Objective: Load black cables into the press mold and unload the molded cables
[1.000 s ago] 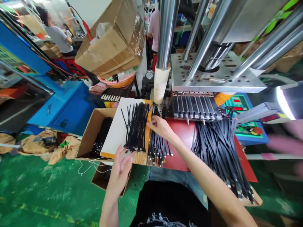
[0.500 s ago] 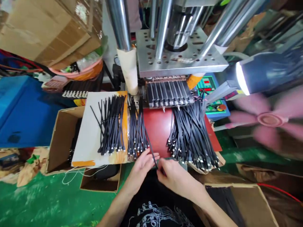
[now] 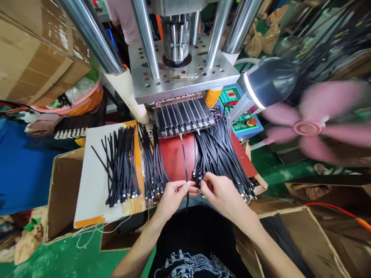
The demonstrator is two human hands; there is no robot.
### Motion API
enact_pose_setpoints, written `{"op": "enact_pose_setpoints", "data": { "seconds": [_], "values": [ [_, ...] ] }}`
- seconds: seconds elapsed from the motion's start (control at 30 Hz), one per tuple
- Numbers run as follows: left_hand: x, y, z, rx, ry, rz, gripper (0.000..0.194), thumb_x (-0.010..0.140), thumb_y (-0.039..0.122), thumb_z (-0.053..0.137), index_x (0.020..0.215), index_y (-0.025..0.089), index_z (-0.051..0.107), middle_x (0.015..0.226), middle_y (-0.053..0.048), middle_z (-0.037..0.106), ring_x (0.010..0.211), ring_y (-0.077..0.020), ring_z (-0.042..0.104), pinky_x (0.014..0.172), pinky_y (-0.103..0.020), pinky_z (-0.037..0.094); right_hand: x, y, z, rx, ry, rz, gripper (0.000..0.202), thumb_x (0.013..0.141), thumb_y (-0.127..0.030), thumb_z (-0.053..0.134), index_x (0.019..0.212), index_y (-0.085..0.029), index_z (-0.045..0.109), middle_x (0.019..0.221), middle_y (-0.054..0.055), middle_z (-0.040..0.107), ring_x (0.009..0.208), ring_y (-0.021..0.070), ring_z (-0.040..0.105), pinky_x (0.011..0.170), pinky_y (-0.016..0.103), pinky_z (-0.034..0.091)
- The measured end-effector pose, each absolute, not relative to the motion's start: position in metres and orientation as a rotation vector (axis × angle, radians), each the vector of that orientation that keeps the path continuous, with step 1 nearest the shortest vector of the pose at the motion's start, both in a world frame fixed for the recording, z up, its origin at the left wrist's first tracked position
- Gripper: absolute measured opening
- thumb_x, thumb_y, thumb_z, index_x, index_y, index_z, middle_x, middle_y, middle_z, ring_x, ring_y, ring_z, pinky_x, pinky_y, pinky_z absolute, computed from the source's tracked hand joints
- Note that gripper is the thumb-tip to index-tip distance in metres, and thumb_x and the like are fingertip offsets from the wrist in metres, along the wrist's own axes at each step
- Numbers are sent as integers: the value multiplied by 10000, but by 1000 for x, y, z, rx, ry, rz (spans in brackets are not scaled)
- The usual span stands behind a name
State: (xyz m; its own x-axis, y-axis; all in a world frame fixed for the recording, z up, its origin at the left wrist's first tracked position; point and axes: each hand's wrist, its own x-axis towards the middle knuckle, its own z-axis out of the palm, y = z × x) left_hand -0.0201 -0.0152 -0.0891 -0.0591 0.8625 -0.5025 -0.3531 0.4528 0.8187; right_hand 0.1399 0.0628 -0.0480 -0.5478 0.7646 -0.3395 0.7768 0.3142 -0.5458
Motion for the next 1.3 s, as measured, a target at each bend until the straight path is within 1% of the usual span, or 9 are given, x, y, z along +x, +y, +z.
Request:
{"op": "enact_pose_setpoints", "data": {
  "seconds": [0.2, 0.33, 0.47, 0.57, 0.67, 0.9, 1.07, 1.2, 1.3],
  "values": [
    [-15, -3, -75, 120, 951, 1106, 561, 677, 547, 988, 965, 103, 802, 824, -114, 814, 687, -191, 755, 770, -314, 603, 179, 23, -45, 962, 2228, -1797, 235, 905, -182, 580, 678, -191, 522, 603, -56, 499, 577, 103, 425, 560, 233, 283],
    [-14, -19, -55, 389, 1036, 1097, 509, 842, 612, 850, 936, 114, 807, 689, -68, 771, 594, -169, 700, 687, -283, 572, 180, 45, -40, 853, 1996, -2055, 143, 893, -324, 728, 871, -183, 723, 696, -34, 590, 618, 114, 483, 576, 233, 335],
    [-14, -44, -47, 707, 1270, 947, 459, 998, 572, 667, 944, 141, 814, 776, -87, 814, 717, -225, 759, 788, -326, 598, 144, 69, -42, 1260, 2029, -2556, 360, 976, -540, 640, 929, -189, 707, 751, -17, 584, 619, 120, 485, 571, 242, 397],
    [-24, -49, -45, 846, 1443, 851, 334, 1018, 465, 652, 1043, 181, 826, 974, -90, 846, 920, -259, 790, 918, -349, 592, 118, 69, -49, 1407, 2351, -2484, 426, 1014, -540, 608, 780, -189, 674, 655, -31, 510, 587, 119, 457, 554, 249, 377],
    [-41, -34, -34, 1026, 1612, 989, 360, 957, 406, 752, 1270, 230, 779, 1231, -87, 809, 1117, -268, 750, 1018, -355, 557, 110, 59, -56, 1217, 2665, -2305, 368, 1046, -449, 601, 820, -192, 737, 718, 5, 610, 651, 136, 531, 608, 261, 415],
    [-67, 13, -4, 1270, 1494, 1207, 294, 995, 442, 723, 882, 204, 855, 893, -71, 800, 828, -207, 727, 773, -296, 562, 113, 51, -63, 1198, 2872, -2240, 288, 1061, -294, 583, 854, -205, 763, 814, 44, 661, 732, 166, 618, 655, 276, 485],
    [-72, 15, -3, 1180, 1452, 1200, 387, 981, 539, 726, 861, 201, 870, 896, -86, 812, 818, -207, 733, 784, -304, 566, 115, 65, -58, 1154, 2902, -2174, 281, 1063, -263, 572, 888, -202, 783, 780, 31, 613, 672, 150, 566, 612, 267, 468],
    [-78, 16, -2, 1019, 1350, 1239, 398, 888, 589, 818, 876, 196, 877, 797, -51, 745, 616, -127, 618, 622, -249, 521, 116, 76, -59, 970, 2859, -2254, 266, 1084, -281, 550, 1145, -238, 805, 838, 37, 694, 630, 140, 607, 595, 263, 514],
    [-83, 20, 0, 910, 1256, 1271, 360, 804, 561, 905, 858, 206, 874, 811, -34, 714, 576, -100, 593, 552, -226, 498, 111, 80, -61, 902, 2882, -2305, 232, 1062, -309, 610, 1139, -249, 820, 774, 19, 676, 588, 136, 613, 551, 256, 520]
  ]
}}
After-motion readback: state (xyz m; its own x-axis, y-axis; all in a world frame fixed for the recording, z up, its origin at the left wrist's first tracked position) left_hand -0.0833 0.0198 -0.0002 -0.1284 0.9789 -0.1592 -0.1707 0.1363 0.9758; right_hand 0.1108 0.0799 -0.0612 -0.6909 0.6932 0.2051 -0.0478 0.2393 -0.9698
